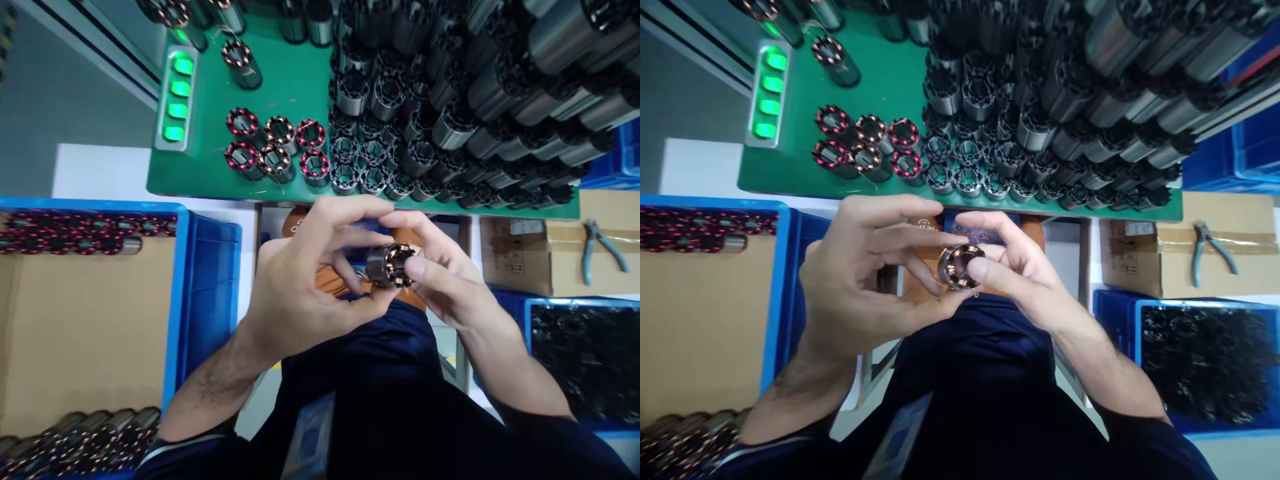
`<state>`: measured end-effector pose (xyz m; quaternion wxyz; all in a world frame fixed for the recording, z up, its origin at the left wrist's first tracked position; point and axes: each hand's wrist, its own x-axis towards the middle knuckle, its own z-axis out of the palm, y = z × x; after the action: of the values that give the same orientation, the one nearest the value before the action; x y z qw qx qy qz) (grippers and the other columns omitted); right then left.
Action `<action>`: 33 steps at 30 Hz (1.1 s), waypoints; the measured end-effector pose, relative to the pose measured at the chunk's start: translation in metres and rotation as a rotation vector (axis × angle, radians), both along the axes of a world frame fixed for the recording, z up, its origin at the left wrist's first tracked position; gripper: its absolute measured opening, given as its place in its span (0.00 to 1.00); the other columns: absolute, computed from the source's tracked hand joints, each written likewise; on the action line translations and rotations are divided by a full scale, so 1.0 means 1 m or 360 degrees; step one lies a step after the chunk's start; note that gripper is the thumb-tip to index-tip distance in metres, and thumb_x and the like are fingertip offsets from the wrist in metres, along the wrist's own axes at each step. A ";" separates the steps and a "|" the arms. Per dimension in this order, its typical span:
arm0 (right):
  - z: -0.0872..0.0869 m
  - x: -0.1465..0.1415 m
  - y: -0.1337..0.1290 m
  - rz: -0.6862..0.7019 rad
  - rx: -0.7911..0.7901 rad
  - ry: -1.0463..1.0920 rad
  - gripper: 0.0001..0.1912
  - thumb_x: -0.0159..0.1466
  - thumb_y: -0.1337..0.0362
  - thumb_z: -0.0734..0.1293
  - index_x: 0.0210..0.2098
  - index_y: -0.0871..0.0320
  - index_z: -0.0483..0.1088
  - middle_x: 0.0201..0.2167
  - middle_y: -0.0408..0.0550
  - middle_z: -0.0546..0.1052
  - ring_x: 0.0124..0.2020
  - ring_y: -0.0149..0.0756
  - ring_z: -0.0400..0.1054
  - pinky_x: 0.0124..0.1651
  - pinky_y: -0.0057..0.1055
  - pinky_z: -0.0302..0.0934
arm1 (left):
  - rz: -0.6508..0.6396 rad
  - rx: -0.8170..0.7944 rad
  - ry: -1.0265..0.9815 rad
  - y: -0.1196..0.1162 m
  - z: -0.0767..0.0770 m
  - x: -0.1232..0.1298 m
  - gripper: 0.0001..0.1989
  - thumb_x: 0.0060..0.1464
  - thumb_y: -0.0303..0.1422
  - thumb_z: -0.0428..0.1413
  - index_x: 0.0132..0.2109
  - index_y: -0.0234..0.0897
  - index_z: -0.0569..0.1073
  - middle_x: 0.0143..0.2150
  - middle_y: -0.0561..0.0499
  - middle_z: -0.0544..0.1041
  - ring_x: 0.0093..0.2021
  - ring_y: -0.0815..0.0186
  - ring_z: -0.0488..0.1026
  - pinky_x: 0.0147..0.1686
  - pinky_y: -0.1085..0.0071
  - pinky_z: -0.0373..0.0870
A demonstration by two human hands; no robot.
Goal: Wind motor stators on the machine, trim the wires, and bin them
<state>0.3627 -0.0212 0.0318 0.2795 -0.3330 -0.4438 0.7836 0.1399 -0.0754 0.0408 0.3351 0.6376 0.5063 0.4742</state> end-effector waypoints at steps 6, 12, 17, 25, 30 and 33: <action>0.003 0.010 0.003 -0.0145 -0.0074 -0.0003 0.28 0.72 0.49 0.83 0.64 0.49 0.74 0.39 0.41 0.85 0.35 0.37 0.84 0.44 0.33 0.84 | 0.0066 0.0230 0.0017 -0.004 -0.006 0.003 0.15 0.69 0.34 0.76 0.56 0.64 0.90 0.49 0.62 0.92 0.40 0.65 0.91 0.44 0.65 0.93; 0.002 0.023 0.009 -0.0325 0.0108 -0.0157 0.29 0.71 0.47 0.83 0.64 0.49 0.75 0.44 0.44 0.85 0.41 0.40 0.85 0.43 0.34 0.84 | -0.0082 0.0223 0.0511 0.001 -0.032 -0.008 0.06 0.76 0.34 0.68 0.51 0.53 0.90 0.46 0.56 0.92 0.43 0.63 0.90 0.42 0.69 0.87; 0.001 0.042 0.001 -0.0452 0.0429 -0.0401 0.32 0.73 0.42 0.81 0.70 0.42 0.72 0.50 0.46 0.85 0.51 0.48 0.87 0.50 0.43 0.85 | -0.0066 -0.0058 0.0347 0.003 -0.068 -0.014 0.04 0.74 0.33 0.70 0.47 0.47 0.90 0.42 0.54 0.90 0.39 0.63 0.88 0.42 0.67 0.86; 0.002 0.022 -0.012 -0.0414 0.0573 -0.0445 0.33 0.69 0.48 0.86 0.67 0.43 0.73 0.48 0.46 0.86 0.51 0.46 0.87 0.55 0.40 0.85 | 0.0149 -0.0063 -0.0337 0.004 -0.019 0.018 0.09 0.65 0.34 0.79 0.48 0.56 0.91 0.53 0.56 0.91 0.52 0.60 0.89 0.41 0.64 0.90; -0.001 0.034 -0.013 -0.0312 0.0458 -0.0416 0.32 0.72 0.48 0.83 0.69 0.44 0.72 0.46 0.45 0.86 0.48 0.46 0.86 0.52 0.42 0.85 | -0.0060 -0.0544 -0.0558 0.008 -0.051 0.027 0.11 0.71 0.44 0.73 0.42 0.44 0.87 0.56 0.45 0.90 0.54 0.55 0.91 0.41 0.65 0.90; -0.004 0.046 -0.017 -0.0228 0.0395 -0.0427 0.35 0.73 0.48 0.83 0.73 0.43 0.70 0.45 0.45 0.85 0.44 0.44 0.85 0.47 0.40 0.84 | -0.0041 -0.0773 -0.0773 0.006 -0.075 0.028 0.18 0.67 0.51 0.75 0.40 0.42 0.87 0.51 0.44 0.92 0.47 0.56 0.92 0.35 0.68 0.88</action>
<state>0.4087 -0.0381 0.0277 0.3117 -0.4283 -0.5454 0.6495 0.1681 -0.0691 -0.0345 0.5938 0.4142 0.5017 0.4734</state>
